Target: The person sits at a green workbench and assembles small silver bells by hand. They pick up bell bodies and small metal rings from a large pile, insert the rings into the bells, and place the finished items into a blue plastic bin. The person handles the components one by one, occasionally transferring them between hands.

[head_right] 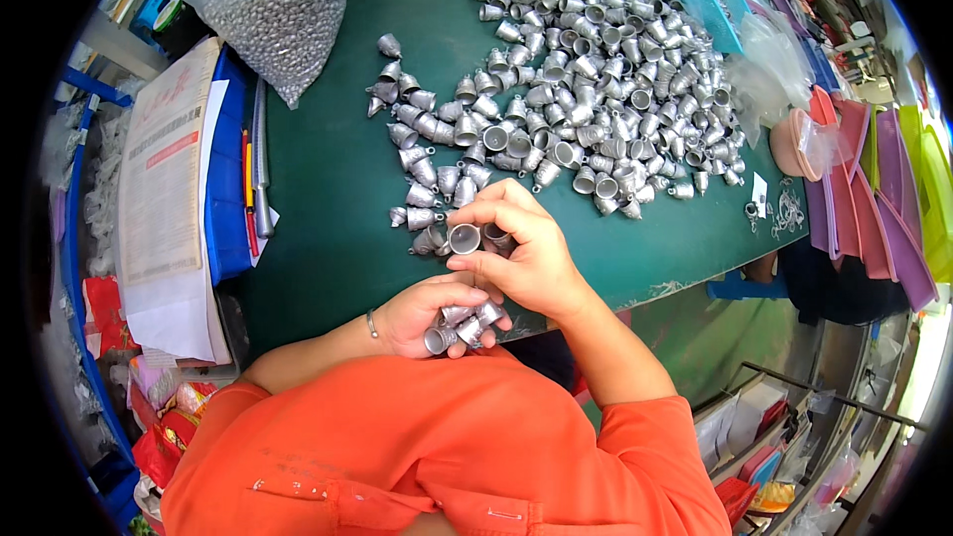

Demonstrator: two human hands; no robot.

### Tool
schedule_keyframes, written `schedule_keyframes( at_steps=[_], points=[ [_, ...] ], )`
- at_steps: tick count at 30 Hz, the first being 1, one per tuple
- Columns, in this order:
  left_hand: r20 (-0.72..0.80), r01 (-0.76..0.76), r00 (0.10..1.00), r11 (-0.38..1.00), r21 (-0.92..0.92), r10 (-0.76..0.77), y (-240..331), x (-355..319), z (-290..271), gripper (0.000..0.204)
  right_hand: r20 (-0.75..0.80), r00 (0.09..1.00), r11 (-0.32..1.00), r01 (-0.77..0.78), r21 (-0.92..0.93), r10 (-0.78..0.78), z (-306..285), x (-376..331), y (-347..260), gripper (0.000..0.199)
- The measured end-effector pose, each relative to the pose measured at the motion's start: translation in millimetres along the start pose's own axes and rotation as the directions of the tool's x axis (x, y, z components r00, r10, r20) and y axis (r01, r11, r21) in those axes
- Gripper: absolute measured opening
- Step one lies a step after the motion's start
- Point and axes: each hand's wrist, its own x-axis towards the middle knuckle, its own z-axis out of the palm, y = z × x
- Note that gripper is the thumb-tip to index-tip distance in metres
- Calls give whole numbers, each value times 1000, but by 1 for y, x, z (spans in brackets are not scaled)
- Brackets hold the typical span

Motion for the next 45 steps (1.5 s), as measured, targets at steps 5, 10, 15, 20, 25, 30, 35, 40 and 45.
schedule_keyframes(
  at_steps=[5, 10, 15, 20, 25, 30, 35, 40, 45],
  points=[
    [3, -4, 1000, 1000, -13, 5, -1, 3, -1, 20, 162, 970, 619, -240, 748, 181, -4, -10, 10, 37],
    [35, 1, 999, 999, -49, 0, 1, 4, 0, 19, 251, 954, 165, -278, 947, 166, -7, -19, 24, 47],
    [44, -1, 999, 1000, -27, 2, -2, 3, -4, 20, 154, 980, 253, -183, 950, 129, -16, -20, 32, 24],
    [17, -6, 1000, 1000, -12, 6, -1, 2, -3, 20, 112, 992, 853, 115, -510, -66, -6, -9, 13, 28],
    [42, -9, 999, 1000, -22, 10, -2, 2, -5, 20, 48, 991, 902, 134, -410, -125, -4, -10, 26, 33],
    [24, -16, 1000, 1000, 7, 16, -1, 3, -3, 20, -29, 997, 951, -56, 304, 68, -15, -23, 31, 28],
    [30, -61, 998, 998, 0, 61, -1, 1, 1, 19, 162, 953, 209, -218, 953, 258, -9, -33, 28, 37],
    [141, -280, 946, 955, -98, 292, 8, -10, 11, 26, 237, 922, 1, -249, 968, 307, -10, -40, 33, 41],
    [90, -809, 507, 437, 393, 857, 20, -9, 33, 20, 287, 857, -65, -287, 956, 429, 9, -30, 8, 51]
  ],
)
